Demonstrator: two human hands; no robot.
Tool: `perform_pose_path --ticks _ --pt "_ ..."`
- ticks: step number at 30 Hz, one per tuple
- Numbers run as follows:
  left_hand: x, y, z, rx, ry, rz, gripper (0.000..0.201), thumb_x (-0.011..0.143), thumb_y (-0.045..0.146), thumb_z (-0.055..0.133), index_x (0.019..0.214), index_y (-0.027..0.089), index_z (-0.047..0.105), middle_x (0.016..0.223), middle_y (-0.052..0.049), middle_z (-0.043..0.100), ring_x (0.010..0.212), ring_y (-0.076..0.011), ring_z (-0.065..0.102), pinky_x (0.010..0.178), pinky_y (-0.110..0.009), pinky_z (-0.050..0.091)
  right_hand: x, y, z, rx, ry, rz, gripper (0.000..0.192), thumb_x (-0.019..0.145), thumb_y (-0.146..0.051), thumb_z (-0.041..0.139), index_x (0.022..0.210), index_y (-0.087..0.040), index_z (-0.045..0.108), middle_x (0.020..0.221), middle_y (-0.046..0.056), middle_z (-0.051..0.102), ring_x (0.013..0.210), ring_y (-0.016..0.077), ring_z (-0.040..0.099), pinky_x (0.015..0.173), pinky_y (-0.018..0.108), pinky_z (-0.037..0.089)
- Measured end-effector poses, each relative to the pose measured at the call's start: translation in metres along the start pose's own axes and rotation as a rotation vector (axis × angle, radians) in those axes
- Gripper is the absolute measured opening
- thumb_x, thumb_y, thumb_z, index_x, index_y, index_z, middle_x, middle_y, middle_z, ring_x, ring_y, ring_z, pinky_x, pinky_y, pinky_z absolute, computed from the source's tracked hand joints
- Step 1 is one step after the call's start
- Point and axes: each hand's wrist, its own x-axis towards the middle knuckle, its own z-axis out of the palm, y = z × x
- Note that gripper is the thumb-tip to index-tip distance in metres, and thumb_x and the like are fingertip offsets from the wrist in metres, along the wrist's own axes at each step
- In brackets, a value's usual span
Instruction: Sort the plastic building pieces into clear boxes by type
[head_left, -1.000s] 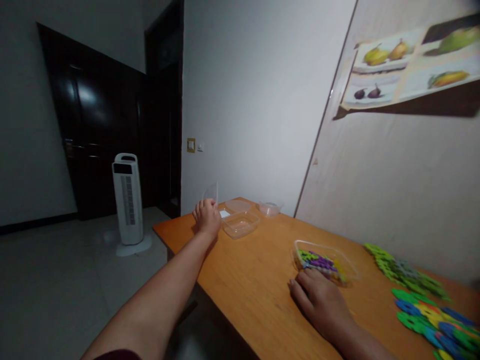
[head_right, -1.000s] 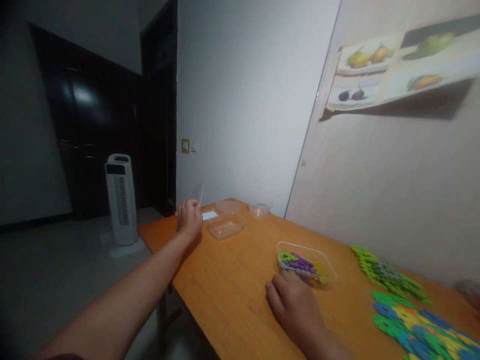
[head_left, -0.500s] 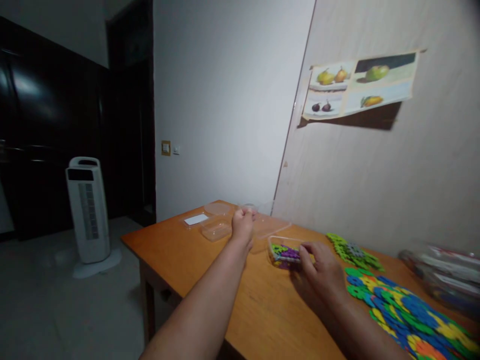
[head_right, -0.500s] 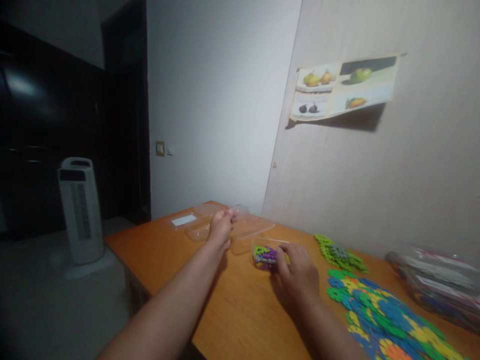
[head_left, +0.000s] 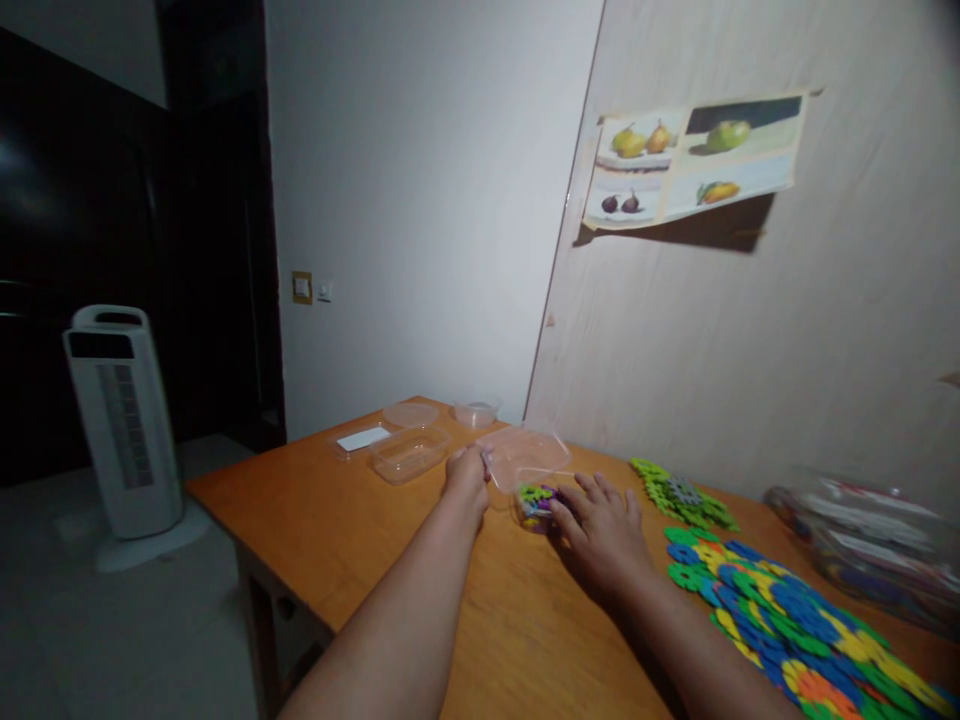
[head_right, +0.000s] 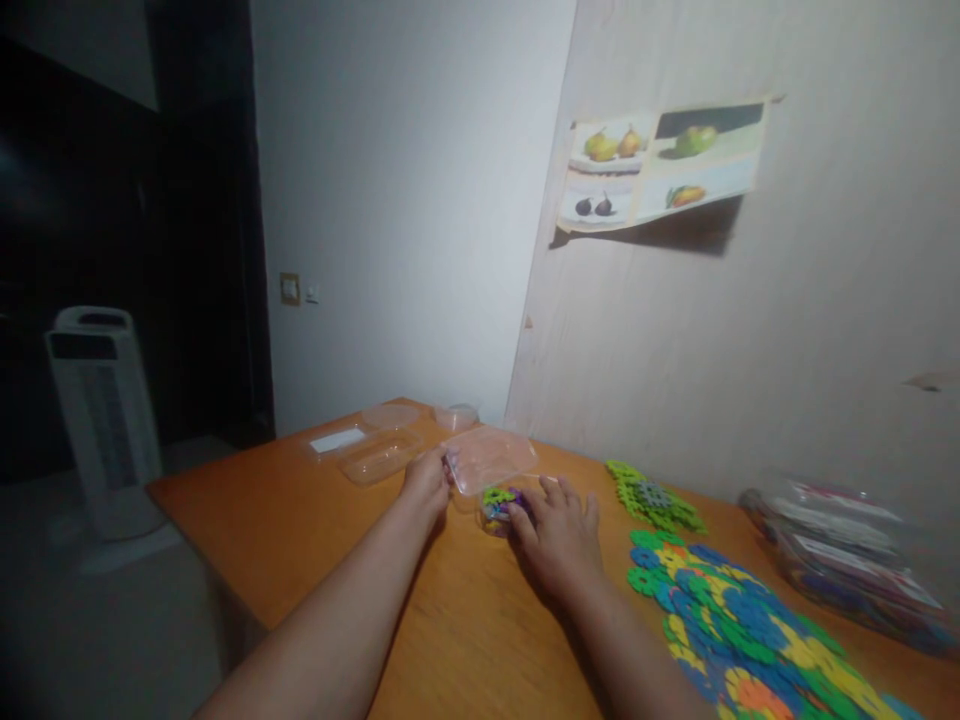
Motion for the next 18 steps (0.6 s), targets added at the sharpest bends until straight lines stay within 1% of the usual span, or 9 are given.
perform_pose_path --ticks 2,4,7,10,13,18 --pt "0.003 -0.001 -0.001 -0.019 0.011 0.001 0.012 0.065 0.012 0.064 0.062 0.014 0.052 0.048 0.005 0.05 0.036 -0.0053 0.043 0.036 -0.017 0.024 0.001 0.0 0.003 0.037 0.021 0.003 0.036 0.092 -0.046 0.045 0.118 -0.032 0.066 0.132 0.008 0.058 0.126 0.0311 0.042 0.102 0.053 0.021" --pt "0.004 -0.001 -0.002 -0.035 0.009 -0.011 0.011 0.066 0.01 0.063 0.062 0.013 0.053 0.05 0.004 0.052 0.037 -0.0055 0.045 0.036 -0.016 0.025 0.004 -0.003 0.008 0.074 0.046 0.021 0.035 0.093 -0.046 0.043 0.111 -0.029 0.069 0.122 0.008 0.064 0.117 0.0281 0.048 0.098 0.046 0.027" --pt "0.005 0.002 -0.003 -0.061 0.009 -0.037 0.011 0.066 0.007 0.062 0.061 0.013 0.054 0.05 0.003 0.053 0.038 -0.0054 0.047 0.036 -0.015 0.026 0.011 -0.009 0.013 0.11 0.088 0.056 0.033 0.092 -0.045 0.047 0.101 -0.025 0.072 0.107 0.008 0.068 0.104 0.0251 0.054 0.09 0.038 0.032" --pt "0.003 0.006 -0.003 -0.084 0.021 -0.064 0.012 0.067 0.004 0.061 0.062 0.012 0.055 0.051 0.002 0.053 0.039 -0.0053 0.048 0.036 -0.014 0.028 0.019 -0.013 0.014 0.127 0.08 0.106 0.031 0.089 -0.046 0.051 0.095 -0.025 0.073 0.101 0.007 0.07 0.099 0.0248 0.055 0.086 0.036 0.032" --pt "0.0 0.01 -0.002 -0.105 0.033 -0.085 0.014 0.068 0.001 0.06 0.061 0.012 0.054 0.051 0.002 0.053 0.039 -0.0048 0.048 0.036 -0.014 0.028 0.027 -0.013 0.013 0.122 0.027 0.135 0.027 0.087 -0.043 0.054 0.091 -0.026 0.075 0.097 0.006 0.071 0.097 0.0251 0.055 0.083 0.036 0.032" --pt "-0.006 0.017 0.0 -0.114 0.04 -0.119 0.015 0.071 0.004 0.06 0.06 0.012 0.053 0.05 0.002 0.052 0.037 -0.0042 0.044 0.035 -0.014 0.026 0.037 -0.007 0.014 0.123 -0.022 0.124 0.026 0.087 -0.04 0.054 0.083 -0.024 0.075 0.09 0.007 0.071 0.091 0.0254 0.056 0.077 0.035 0.033"
